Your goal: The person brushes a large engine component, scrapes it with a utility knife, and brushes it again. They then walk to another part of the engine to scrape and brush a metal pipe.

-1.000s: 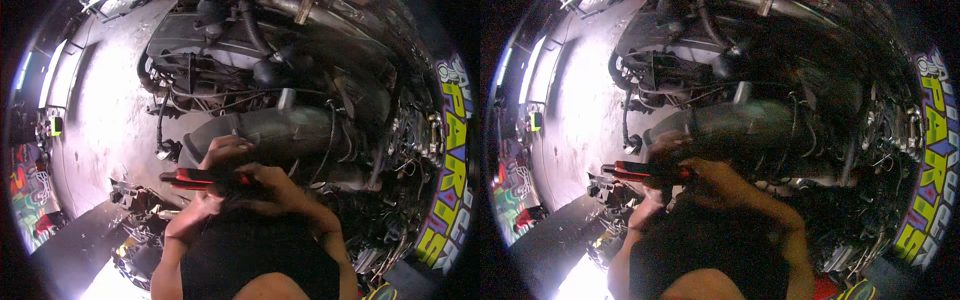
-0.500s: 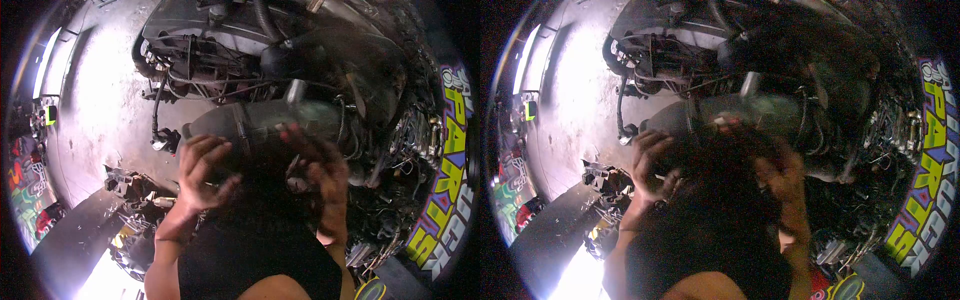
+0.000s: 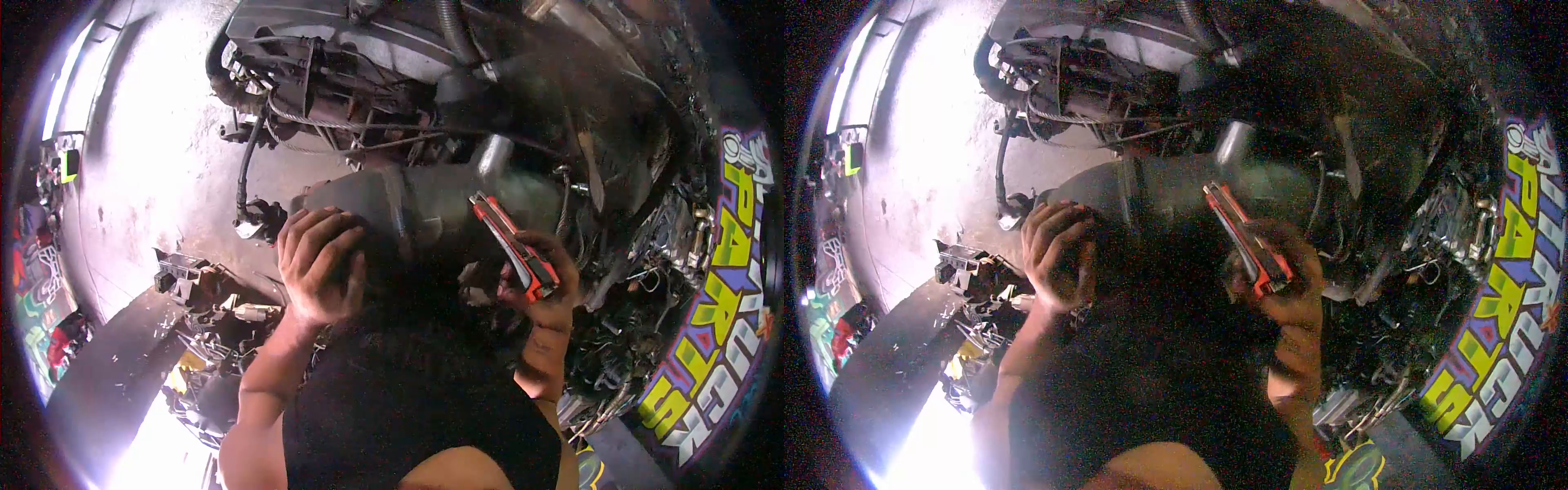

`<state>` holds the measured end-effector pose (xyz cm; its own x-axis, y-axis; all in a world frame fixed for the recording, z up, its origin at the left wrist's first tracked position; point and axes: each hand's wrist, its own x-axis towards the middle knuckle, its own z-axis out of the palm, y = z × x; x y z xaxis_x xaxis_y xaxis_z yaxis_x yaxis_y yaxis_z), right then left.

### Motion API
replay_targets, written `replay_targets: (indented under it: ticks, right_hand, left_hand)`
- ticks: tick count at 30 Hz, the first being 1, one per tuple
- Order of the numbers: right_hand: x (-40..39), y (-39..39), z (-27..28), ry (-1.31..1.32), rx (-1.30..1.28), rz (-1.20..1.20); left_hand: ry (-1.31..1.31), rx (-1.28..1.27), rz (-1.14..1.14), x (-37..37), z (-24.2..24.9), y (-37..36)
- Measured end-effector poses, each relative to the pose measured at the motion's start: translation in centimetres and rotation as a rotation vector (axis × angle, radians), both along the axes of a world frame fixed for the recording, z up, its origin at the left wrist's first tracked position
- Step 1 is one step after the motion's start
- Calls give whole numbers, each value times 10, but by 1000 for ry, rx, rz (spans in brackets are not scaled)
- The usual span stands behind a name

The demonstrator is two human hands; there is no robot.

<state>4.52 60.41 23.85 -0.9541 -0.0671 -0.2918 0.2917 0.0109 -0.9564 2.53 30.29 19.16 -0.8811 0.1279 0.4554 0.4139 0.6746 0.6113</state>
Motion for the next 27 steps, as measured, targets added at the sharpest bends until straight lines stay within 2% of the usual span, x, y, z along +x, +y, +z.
replay_targets:
  ticks: [2, 5, 7, 8, 10, 14, 16, 19, 23, 27]
  right_hand:
    - [-9, 0, 1, -35, -60, 21]
    - [-18, -5, 11, -105, -337, 89]
    - [-16, 3, 5, -230, -340, 32]
    - [-18, 2, 5, -224, -331, 30]
    - [-18, -7, 7, -282, -70, 37]
    - [1, 2, -1, -225, 16, -15]
    - [9, 24, -6, -213, 292, -110]
    - [21, 48, -13, -211, 251, -170]
    - [36, 36, -29, -148, 179, -224]
    - [37, 24, -20, -237, 132, -124]
  left_hand:
    - [18, 10, 7, 0, -5, -2]
    - [13, 88, 5, 2, -6, -4]
    - [8, 88, 26, 3, -4, -5]
    - [12, 103, 30, 2, -5, -2]
    - [14, 124, 27, 1, -6, 0]
    - [-1, 102, 29, 3, -7, 0]
    - [-5, 90, 42, 2, -5, 1]
    - [1, 105, 48, 3, -6, 1]
    - [4, 107, 33, 4, -7, 1]
    - [19, 110, 37, 4, -8, 2]
